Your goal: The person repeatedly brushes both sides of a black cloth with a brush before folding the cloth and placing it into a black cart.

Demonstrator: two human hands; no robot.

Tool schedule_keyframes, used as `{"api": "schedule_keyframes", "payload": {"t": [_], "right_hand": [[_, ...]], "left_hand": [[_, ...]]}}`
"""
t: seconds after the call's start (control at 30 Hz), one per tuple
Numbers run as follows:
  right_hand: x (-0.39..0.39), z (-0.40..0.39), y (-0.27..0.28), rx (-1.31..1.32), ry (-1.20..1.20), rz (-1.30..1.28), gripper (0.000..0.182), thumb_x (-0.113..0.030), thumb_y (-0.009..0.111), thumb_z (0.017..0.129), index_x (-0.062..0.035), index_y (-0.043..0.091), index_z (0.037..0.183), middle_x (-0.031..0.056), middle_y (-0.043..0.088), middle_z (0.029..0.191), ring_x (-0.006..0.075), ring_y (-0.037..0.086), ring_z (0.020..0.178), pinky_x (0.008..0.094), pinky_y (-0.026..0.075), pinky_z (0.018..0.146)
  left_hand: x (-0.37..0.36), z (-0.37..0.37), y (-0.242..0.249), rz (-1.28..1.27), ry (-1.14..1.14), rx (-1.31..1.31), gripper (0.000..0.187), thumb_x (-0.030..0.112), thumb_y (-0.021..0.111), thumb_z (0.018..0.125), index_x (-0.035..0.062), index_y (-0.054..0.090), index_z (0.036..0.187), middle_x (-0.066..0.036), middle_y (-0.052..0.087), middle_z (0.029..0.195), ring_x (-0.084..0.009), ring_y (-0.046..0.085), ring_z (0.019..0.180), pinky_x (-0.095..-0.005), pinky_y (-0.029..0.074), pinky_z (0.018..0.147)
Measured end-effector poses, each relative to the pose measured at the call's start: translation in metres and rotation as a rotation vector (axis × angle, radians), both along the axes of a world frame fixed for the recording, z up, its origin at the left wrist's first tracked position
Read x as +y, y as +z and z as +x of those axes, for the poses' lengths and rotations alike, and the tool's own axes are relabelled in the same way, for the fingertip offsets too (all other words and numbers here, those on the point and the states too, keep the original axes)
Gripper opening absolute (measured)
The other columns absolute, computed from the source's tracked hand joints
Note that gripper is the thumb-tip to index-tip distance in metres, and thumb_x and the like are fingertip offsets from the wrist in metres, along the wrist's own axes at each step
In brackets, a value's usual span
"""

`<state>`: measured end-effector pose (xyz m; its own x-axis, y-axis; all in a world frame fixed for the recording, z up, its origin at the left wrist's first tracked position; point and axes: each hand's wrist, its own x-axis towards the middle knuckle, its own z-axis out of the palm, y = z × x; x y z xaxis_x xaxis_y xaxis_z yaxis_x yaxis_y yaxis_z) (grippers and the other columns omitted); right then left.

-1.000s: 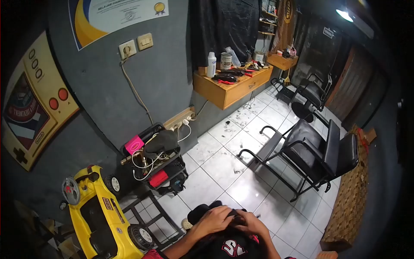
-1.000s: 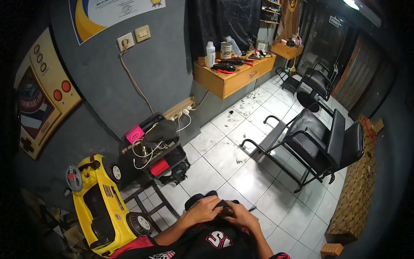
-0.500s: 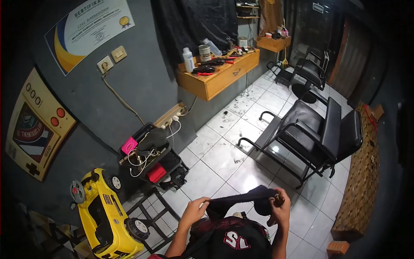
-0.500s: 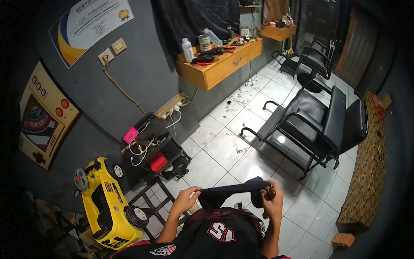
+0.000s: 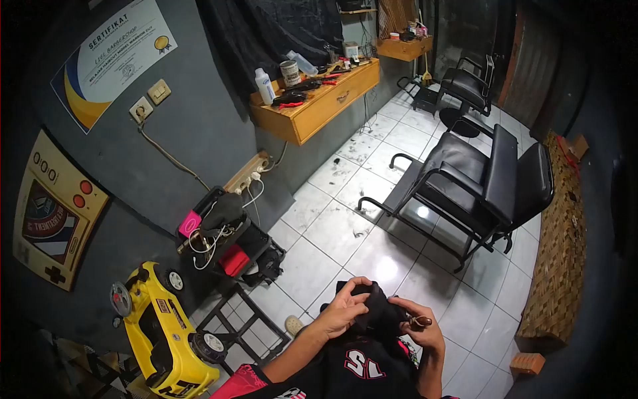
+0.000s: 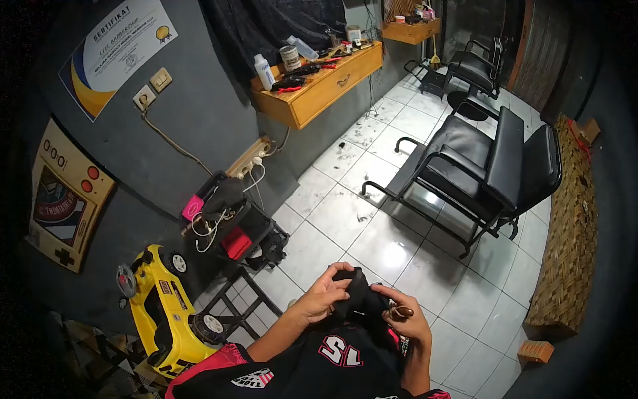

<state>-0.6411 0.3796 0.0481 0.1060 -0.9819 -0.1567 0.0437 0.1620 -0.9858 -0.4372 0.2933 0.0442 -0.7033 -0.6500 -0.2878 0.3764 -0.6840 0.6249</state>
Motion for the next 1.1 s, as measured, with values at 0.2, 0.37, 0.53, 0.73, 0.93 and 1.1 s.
{"api": "schedule_keyframes", "payload": {"t": [0.2, 0.37, 0.53, 0.73, 0.93, 1.1], "right_hand": [[0.000, -0.006, 0.011, -0.141, 0.048, -0.052, 0.044, 0.002, 0.050, 0.078, 0.0013, 0.052, 0.122, 0.0075, 0.063, 0.099, 0.0058, 0.054, 0.080, 0.0172, 0.040, 0.068], [-0.012, 0.018, 0.021, 0.178, -0.129, -0.161, 0.017, -0.008, 0.059, 0.085, -0.0001, 0.064, 0.098, -0.0031, 0.053, 0.059, 0.0041, 0.043, 0.054, 0.0207, 0.035, 0.049], [-0.023, 0.026, 0.016, 0.385, -0.229, -0.521, 0.016, 0.002, 0.068, 0.072, -0.0068, 0.067, 0.086, 0.0074, 0.048, 0.111, 0.0143, 0.050, 0.077, 0.0241, 0.040, 0.062], [-0.025, 0.019, 0.040, 0.461, -0.150, -0.639, 0.018, 0.004, 0.069, 0.069, -0.0069, 0.066, 0.082, 0.0119, 0.050, 0.124, 0.0181, 0.052, 0.091, 0.0280, 0.045, 0.073], [-0.025, 0.020, 0.040, 0.174, -0.076, -0.571, 0.016, 0.005, 0.064, 0.075, -0.0016, 0.061, 0.089, 0.0134, 0.064, 0.094, 0.0215, 0.064, 0.082, 0.0262, 0.049, 0.069], [-0.016, 0.022, 0.036, 0.388, -0.248, -0.430, 0.019, 0.003, 0.068, 0.073, 0.0007, 0.060, 0.090, 0.0084, 0.064, 0.079, 0.0160, 0.064, 0.081, 0.0239, 0.048, 0.062]], "left_hand": [[0.007, 0.001, -0.002, 0.143, 0.123, 0.105, 0.044, -0.003, 0.054, 0.081, 0.0046, 0.043, 0.122, -0.009, 0.054, 0.111, -0.0159, 0.057, 0.099, -0.0275, 0.050, 0.083], [0.027, -0.012, 0.013, -0.263, 0.175, 0.020, 0.059, 0.001, 0.061, 0.080, 0.0069, 0.034, 0.133, -0.006, 0.052, 0.113, -0.0105, 0.055, 0.095, -0.0214, 0.047, 0.080], [0.035, -0.010, 0.021, -0.224, 0.238, -0.374, 0.045, 0.004, 0.060, 0.085, 0.0076, 0.035, 0.122, -0.009, 0.056, 0.098, -0.0094, 0.056, 0.081, -0.0217, 0.050, 0.065], [0.028, -0.001, 0.027, -0.437, 0.339, -0.413, 0.024, 0.005, 0.055, 0.088, 0.0024, 0.041, 0.107, -0.010, 0.061, 0.093, -0.0081, 0.056, 0.077, -0.0198, 0.046, 0.066], [0.019, -0.001, 0.021, -0.747, 0.222, -0.513, 0.029, 0.003, 0.056, 0.087, -0.0008, 0.053, 0.116, -0.007, 0.060, 0.089, -0.0086, 0.057, 0.079, -0.0203, 0.046, 0.071], [0.028, -0.016, 0.048, -0.119, 0.308, -0.305, 0.029, 0.007, 0.055, 0.089, 0.0002, 0.051, 0.116, -0.006, 0.060, 0.082, -0.0062, 0.055, 0.069, -0.0176, 0.044, 0.061]]}}
